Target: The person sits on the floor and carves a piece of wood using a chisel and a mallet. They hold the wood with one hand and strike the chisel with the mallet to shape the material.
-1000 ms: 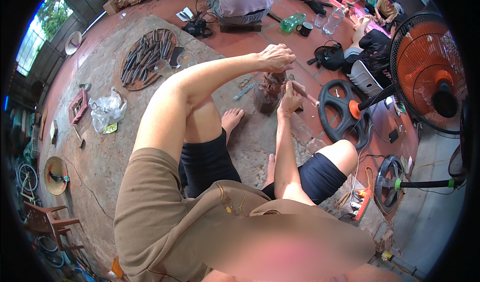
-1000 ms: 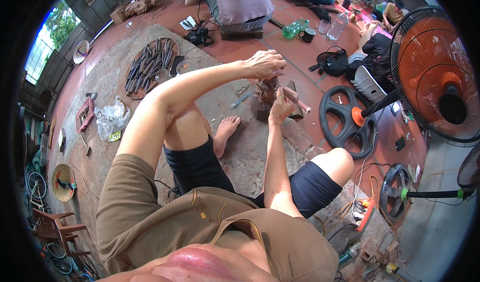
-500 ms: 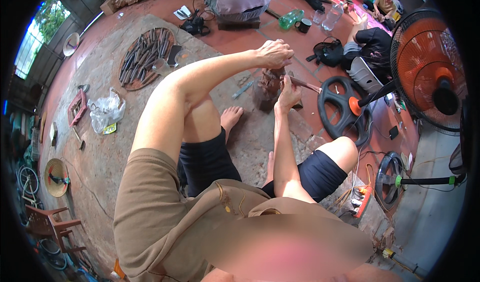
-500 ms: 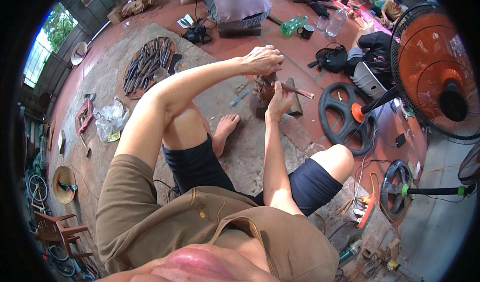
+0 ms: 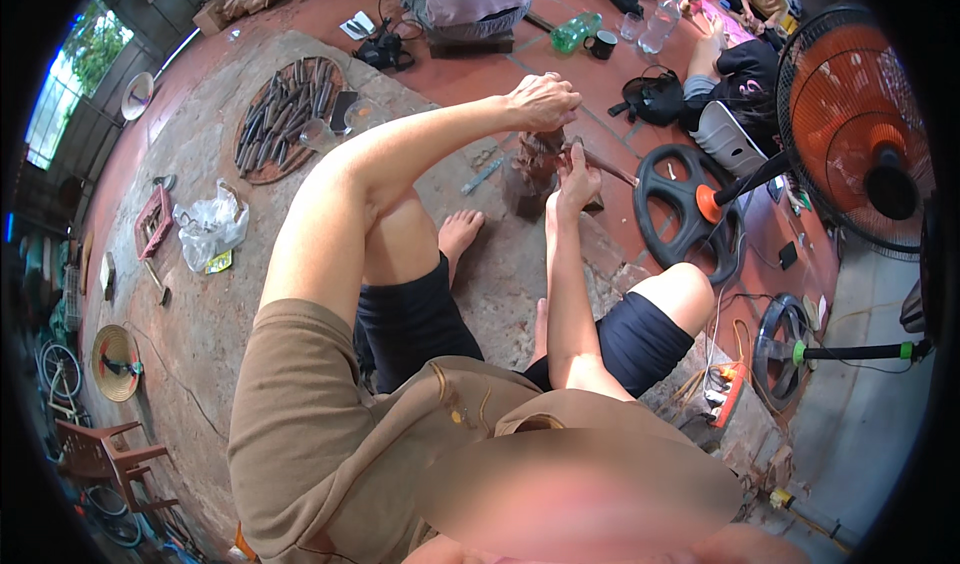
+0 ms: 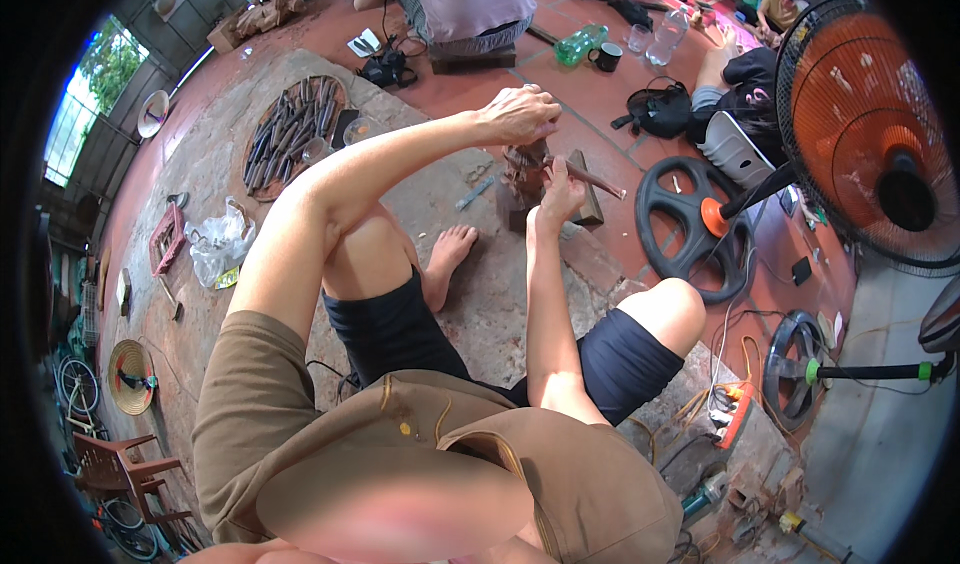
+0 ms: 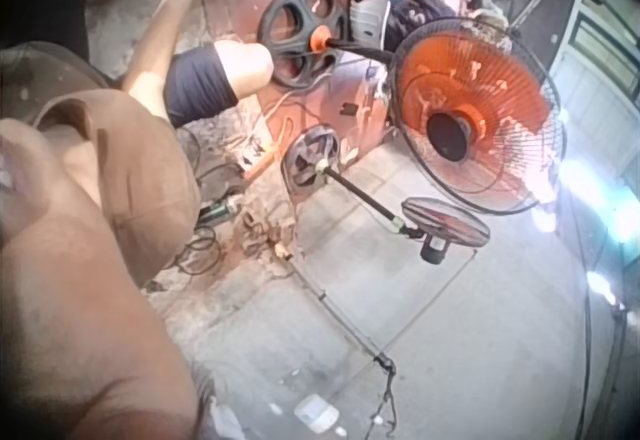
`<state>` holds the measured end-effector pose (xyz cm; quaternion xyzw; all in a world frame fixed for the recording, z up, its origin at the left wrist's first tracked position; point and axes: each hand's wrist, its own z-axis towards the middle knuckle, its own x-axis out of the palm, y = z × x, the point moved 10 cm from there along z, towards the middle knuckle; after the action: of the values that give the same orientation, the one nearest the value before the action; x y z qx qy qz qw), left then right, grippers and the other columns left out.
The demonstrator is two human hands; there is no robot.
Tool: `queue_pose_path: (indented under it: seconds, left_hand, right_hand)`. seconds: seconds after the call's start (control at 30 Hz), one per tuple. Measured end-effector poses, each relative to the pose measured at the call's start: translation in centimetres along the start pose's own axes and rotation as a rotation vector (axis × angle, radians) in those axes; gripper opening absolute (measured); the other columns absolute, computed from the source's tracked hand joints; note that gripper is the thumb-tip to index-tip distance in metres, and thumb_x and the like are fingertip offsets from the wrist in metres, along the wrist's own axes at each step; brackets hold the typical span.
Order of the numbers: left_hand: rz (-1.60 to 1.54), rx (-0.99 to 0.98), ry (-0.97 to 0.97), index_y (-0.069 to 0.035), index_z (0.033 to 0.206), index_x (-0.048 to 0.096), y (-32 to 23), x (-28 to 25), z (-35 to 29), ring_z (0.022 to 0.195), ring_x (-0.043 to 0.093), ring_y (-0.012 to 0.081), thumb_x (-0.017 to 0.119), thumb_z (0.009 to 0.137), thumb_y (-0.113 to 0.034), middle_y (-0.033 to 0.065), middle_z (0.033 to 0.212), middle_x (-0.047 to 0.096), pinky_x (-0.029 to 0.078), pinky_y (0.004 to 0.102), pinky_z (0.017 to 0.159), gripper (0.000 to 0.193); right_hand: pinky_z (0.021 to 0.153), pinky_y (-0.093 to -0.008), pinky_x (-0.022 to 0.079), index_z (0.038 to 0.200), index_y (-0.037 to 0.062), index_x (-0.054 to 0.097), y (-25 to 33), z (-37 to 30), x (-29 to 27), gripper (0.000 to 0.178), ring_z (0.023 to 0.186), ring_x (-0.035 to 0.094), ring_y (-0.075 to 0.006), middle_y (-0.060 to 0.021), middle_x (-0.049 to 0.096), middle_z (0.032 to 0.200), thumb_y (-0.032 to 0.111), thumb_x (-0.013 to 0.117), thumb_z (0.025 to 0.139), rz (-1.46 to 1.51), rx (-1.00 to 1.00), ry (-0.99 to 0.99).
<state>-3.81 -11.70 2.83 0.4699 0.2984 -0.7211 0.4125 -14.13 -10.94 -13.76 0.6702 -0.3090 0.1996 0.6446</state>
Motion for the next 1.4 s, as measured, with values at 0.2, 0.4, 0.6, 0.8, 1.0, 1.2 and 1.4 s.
queue_pose_path:
  seconds: [0.2, 0.4, 0.6, 0.8, 1.0, 1.2, 1.4]
  left_hand:
    - [-0.017, -0.012, -0.006, -0.006, 0.086, 0.061, 0.3, -0.1, -0.2, 0.090, 0.059, 0.0330, 0.060, 0.083, -0.026, 0.0127, 0.088, 0.061, 0.050, 0.0434, 0.070, 0.020]
    - [-0.002, 0.008, -0.006, -0.007, 0.089, 0.061, 0.0, 0.0, 0.3, 0.094, 0.059, 0.0336, 0.059, 0.085, -0.029, 0.0130, 0.093, 0.061, 0.051, 0.0431, 0.076, 0.023]
    - [0.027, 0.073, -0.028, -0.010, 0.096, 0.061, 0.4, 0.4, 0.1, 0.094, 0.059, 0.0294, 0.054, 0.089, -0.040, 0.0088, 0.093, 0.062, 0.048, 0.0409, 0.080, 0.032]
    - [0.001, 0.151, -0.050, -0.009, 0.101, 0.060, 0.6, 0.8, 0.3, 0.090, 0.060, 0.0278, 0.050, 0.093, -0.032, 0.0102, 0.090, 0.063, 0.046, 0.0381, 0.081, 0.027]
    - [-0.012, 0.163, -0.057, -0.007, 0.102, 0.060, 0.5, 0.7, 0.4, 0.091, 0.060, 0.0292, 0.050, 0.093, -0.031, 0.0109, 0.092, 0.064, 0.046, 0.0383, 0.081, 0.027]
    - [0.029, 0.285, -0.060, -0.008, 0.101, 0.060, -1.5, -0.3, 0.0, 0.089, 0.060, 0.0300, 0.051, 0.093, -0.031, 0.0116, 0.092, 0.064, 0.047, 0.0388, 0.080, 0.026]
    - [0.033, 0.133, -0.054, -0.008, 0.100, 0.060, 0.1, 0.5, 0.4, 0.089, 0.060, 0.0296, 0.052, 0.091, -0.030, 0.0115, 0.092, 0.064, 0.047, 0.0386, 0.080, 0.025]
  right_hand:
    - [0.070, -0.0259, 0.047, 0.092, -0.0020, 0.061, 0.2, -0.6, 0.8, 0.016, 0.076, 0.059, -0.0129, -0.0050, 0.063, 0.089, 0.008, 0.068, 0.082, -0.058, -0.049, 0.055]
    - [0.071, -0.0255, 0.047, 0.091, -0.0020, 0.061, 0.3, 0.1, 0.6, 0.014, 0.076, 0.059, -0.0120, -0.0049, 0.064, 0.087, 0.006, 0.067, 0.081, -0.034, -0.054, 0.048]
    - [0.067, -0.0256, 0.048, 0.091, 0.0020, 0.058, -0.4, -0.1, 0.1, 0.015, 0.076, 0.061, -0.0138, -0.0048, 0.063, 0.087, 0.007, 0.069, 0.081, 0.037, 0.021, 0.013]
    - [0.071, -0.0311, 0.050, 0.091, 0.0049, 0.057, -0.7, -0.2, -0.4, 0.014, 0.081, 0.062, -0.0165, -0.0050, 0.063, 0.089, 0.007, 0.068, 0.082, 0.076, 0.076, -0.030]
    - [0.069, -0.0279, 0.048, 0.090, 0.0041, 0.059, -0.2, -0.9, 0.1, 0.014, 0.077, 0.060, -0.0143, -0.0033, 0.062, 0.087, 0.007, 0.068, 0.081, 0.111, 0.088, -0.030]
    - [0.064, -0.0250, 0.045, 0.090, 0.0035, 0.060, 1.1, -0.6, 1.1, 0.014, 0.071, 0.058, -0.0117, -0.0022, 0.063, 0.082, 0.008, 0.070, 0.080, 0.025, 0.000, 0.053]
    - [0.062, -0.0238, 0.045, 0.087, 0.0012, 0.062, 0.7, 0.5, 0.8, 0.011, 0.068, 0.058, -0.0111, -0.0031, 0.063, 0.079, 0.007, 0.069, 0.080, -0.093, -0.055, 0.038]
